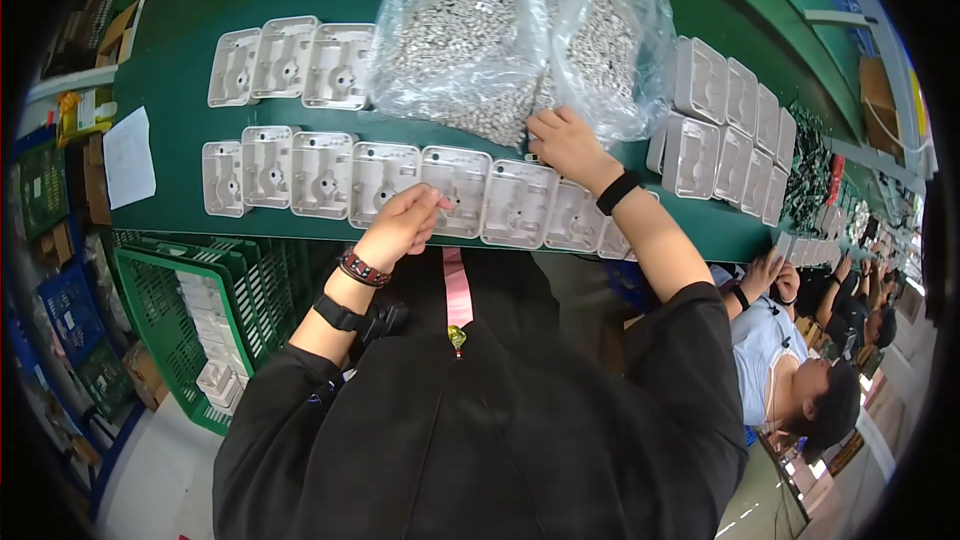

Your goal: The person picks up small white components from a bag and inserts them into plastic housings before placing the housings into a green crate and returning to the table to repeat the process.

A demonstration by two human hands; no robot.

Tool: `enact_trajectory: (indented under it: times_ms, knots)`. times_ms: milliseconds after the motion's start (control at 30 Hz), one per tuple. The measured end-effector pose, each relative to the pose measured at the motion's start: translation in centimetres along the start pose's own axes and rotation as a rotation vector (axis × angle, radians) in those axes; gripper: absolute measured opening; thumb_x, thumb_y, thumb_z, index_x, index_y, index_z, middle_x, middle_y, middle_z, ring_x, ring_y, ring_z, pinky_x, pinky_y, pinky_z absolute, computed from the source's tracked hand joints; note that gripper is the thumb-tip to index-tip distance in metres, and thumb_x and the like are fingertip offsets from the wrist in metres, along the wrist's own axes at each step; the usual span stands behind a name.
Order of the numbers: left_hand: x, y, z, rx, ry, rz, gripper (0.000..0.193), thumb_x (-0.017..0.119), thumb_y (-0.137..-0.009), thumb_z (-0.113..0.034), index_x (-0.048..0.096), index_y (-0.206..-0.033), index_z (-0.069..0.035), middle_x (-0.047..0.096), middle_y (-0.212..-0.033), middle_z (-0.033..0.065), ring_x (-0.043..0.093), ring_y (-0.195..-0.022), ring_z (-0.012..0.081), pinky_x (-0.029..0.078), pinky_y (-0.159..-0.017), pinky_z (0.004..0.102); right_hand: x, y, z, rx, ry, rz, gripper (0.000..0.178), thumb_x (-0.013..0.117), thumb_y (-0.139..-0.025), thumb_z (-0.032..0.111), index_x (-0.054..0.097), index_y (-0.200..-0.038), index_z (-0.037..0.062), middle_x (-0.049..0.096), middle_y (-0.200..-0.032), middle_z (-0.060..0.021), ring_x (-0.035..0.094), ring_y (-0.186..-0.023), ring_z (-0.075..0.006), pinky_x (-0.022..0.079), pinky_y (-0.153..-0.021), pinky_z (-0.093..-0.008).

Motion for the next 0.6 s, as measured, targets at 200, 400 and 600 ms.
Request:
enact_trajectory:
  times_ms: [200, 400, 600]
  knots:
    - [-5.0, 1.5, -0.3, 0.043, 0.105, -0.122, 0.023, 0.038, -0.091, -0.026, 0.049, -0.089, -0.006, 0.028, -0.056, -0.0069, 0.026, -0.045, 0.0023, 0.020, -0.038, 0.0170, 1.1, -1.4, 0.6, -0.010, 0.028, 0.051, 0.007, 0.053, -0.066, 0.015, 0.059, -0.063, 0.0134, 0.049, -0.084, 0.0019, 0.044, -0.088, -0.0148, 0.035, -0.075, -0.0277]
    - [-4.3, 0.9, -1.5, 0.064, -0.017, -0.021, 0.022, 0.038, -0.091, -0.026, 0.049, -0.085, -0.007, 0.030, -0.056, -0.0064, 0.027, -0.045, 0.0024, 0.020, -0.037, 0.0166, -0.2, -1.4, -1.3, 0.168, -0.146, 0.063, 0.008, 0.057, -0.069, 0.013, 0.057, -0.076, 0.0089, 0.052, -0.082, -0.0024, 0.050, -0.084, -0.0183, 0.040, -0.071, -0.0311]
    - [2.6, -0.7, -1.9, 0.217, -0.517, 0.012, 0.034, 0.042, -0.089, -0.033, 0.051, -0.078, -0.002, 0.039, -0.058, -0.0047, 0.039, -0.052, 0.0099, 0.034, -0.049, 0.0255, -4.1, 2.4, 1.6, 0.611, -0.969, -0.048, 0.011, 0.056, -0.075, 0.010, 0.052, -0.084, 0.0031, 0.055, -0.081, -0.0050, 0.055, -0.072, -0.0170, 0.044, -0.064, -0.0283]
Point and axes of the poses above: each hand's wrist, its own y-axis away from the middle knuckle, its own x-axis out of the palm, z = x × y, the point moved 10 cm from there along -y, towards the middle knuckle
